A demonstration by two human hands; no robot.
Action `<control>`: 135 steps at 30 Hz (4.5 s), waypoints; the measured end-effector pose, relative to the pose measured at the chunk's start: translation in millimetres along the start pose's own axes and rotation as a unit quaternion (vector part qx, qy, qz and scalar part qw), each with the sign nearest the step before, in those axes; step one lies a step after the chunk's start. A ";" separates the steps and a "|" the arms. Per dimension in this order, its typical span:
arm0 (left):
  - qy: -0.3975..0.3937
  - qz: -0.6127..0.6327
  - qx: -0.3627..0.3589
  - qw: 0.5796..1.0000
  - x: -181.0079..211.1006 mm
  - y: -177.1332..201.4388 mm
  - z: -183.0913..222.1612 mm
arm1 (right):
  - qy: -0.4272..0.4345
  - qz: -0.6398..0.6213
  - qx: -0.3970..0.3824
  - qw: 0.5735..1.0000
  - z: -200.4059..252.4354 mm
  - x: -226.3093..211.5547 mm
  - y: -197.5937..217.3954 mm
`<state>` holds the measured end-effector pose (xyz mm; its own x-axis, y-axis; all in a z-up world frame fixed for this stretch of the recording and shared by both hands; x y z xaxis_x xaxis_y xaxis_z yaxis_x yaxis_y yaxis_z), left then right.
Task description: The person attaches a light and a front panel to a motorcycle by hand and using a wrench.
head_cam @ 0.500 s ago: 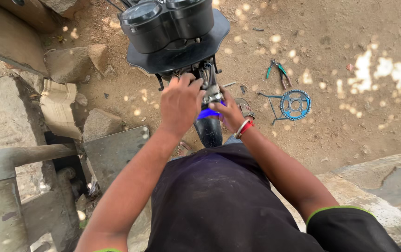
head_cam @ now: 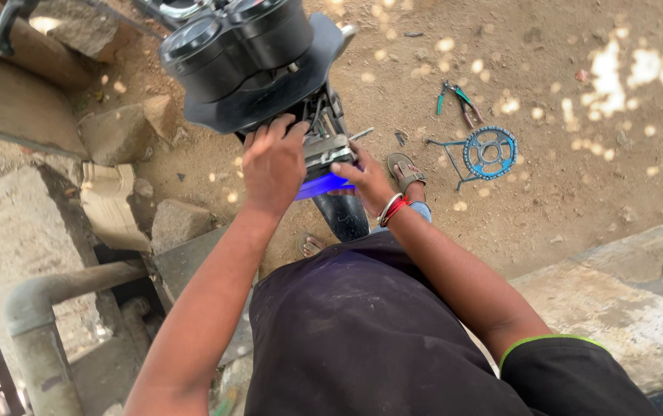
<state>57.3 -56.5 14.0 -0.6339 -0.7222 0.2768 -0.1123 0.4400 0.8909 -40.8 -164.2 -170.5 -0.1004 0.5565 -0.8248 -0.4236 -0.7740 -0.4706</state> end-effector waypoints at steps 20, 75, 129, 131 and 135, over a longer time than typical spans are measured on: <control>0.225 0.037 0.043 0.973 -22.1 -29.1 -9.7 | -0.011 0.069 -0.045 0.997 -6.7 -21.5 -5.9; 0.301 0.137 0.089 0.940 -48.8 -46.9 19.9 | 0.229 0.626 -0.105 0.738 -54.6 -125.9 -87.7; 0.256 0.216 -0.002 0.942 -36.1 -39.0 45.6 | 0.180 0.492 0.059 0.850 -77.8 -125.4 -46.0; 0.249 0.211 0.008 0.945 -34.7 -36.5 44.3 | 0.281 0.537 0.071 0.793 -64.3 -132.1 -62.0; 0.263 0.181 -0.006 0.948 -33.0 -39.8 44.9 | 0.294 0.632 0.029 0.716 -52.6 -123.7 -68.8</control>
<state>48.4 -26.1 -46.8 -0.1589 -0.6933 0.7029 0.0504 0.7053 0.7071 48.1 -195.7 -52.5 -0.0466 -0.8145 -0.5782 -0.3675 -0.5243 0.7682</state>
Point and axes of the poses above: each hand's wrist, its own z-axis away from the middle knuckle, its own y-axis out of the back of the hand, x = y × z, the point moved 7 cm from there along -z, towards the middle knuckle, and after that the axes turned 12 degrees about y, right-handed, at the moved point
